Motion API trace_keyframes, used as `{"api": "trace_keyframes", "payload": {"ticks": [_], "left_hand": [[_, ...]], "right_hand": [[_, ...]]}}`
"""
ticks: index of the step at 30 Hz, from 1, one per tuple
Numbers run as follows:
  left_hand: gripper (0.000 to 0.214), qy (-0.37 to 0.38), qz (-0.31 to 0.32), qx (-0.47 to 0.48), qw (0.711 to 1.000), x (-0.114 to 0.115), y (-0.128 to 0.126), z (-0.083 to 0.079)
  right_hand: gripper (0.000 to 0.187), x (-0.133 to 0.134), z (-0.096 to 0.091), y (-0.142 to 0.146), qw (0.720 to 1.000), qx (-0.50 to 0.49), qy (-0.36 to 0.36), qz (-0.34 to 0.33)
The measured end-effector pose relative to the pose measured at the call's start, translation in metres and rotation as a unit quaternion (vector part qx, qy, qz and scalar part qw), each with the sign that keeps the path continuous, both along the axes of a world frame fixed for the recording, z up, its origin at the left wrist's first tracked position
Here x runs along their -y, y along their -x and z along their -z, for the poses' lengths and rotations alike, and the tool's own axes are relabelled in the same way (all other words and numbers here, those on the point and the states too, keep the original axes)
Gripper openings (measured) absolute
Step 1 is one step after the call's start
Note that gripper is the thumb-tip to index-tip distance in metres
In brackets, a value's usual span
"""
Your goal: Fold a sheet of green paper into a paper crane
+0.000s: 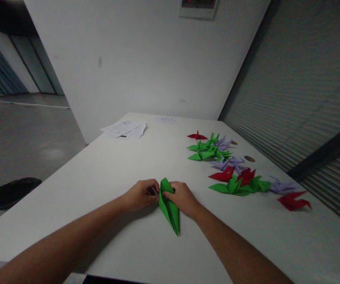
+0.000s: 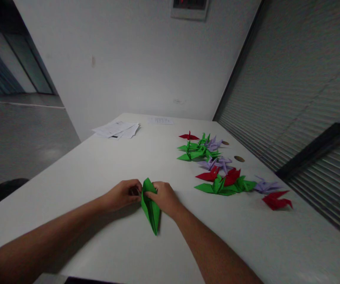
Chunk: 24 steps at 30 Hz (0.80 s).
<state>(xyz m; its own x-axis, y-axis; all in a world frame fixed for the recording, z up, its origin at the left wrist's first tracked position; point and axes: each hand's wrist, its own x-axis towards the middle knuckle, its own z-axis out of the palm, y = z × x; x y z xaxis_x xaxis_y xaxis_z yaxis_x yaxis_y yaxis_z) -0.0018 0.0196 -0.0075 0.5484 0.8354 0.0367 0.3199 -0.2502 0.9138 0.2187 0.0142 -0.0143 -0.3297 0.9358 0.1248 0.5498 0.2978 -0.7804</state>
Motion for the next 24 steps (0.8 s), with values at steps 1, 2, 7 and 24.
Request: {"api": "trace_keyframes", "payload": {"ticks": [1,2,7,24], "left_hand": [[0.018,0.000,0.000,0.005,1.000,-0.0006,0.0002,0.0017],[0.018,-0.001,0.000,0.012,1.000,-0.0012,0.0003,0.0032],[0.019,0.031,0.006,0.125,0.992,-0.0030,-0.0018,0.0074],[0.026,0.032,0.013,0.096,0.995,-0.0033,-0.0051,0.0081]], "right_hand": [[0.013,-0.0003,0.0002,-0.0005,1.000,-0.014,0.001,0.002],[0.012,-0.0006,0.0005,-0.0010,1.000,-0.027,0.003,0.003],[0.023,-0.0010,0.0015,-0.0023,0.998,-0.052,0.019,-0.037],[0.027,0.0005,0.0023,0.0034,0.995,0.039,-0.036,-0.090]]}}
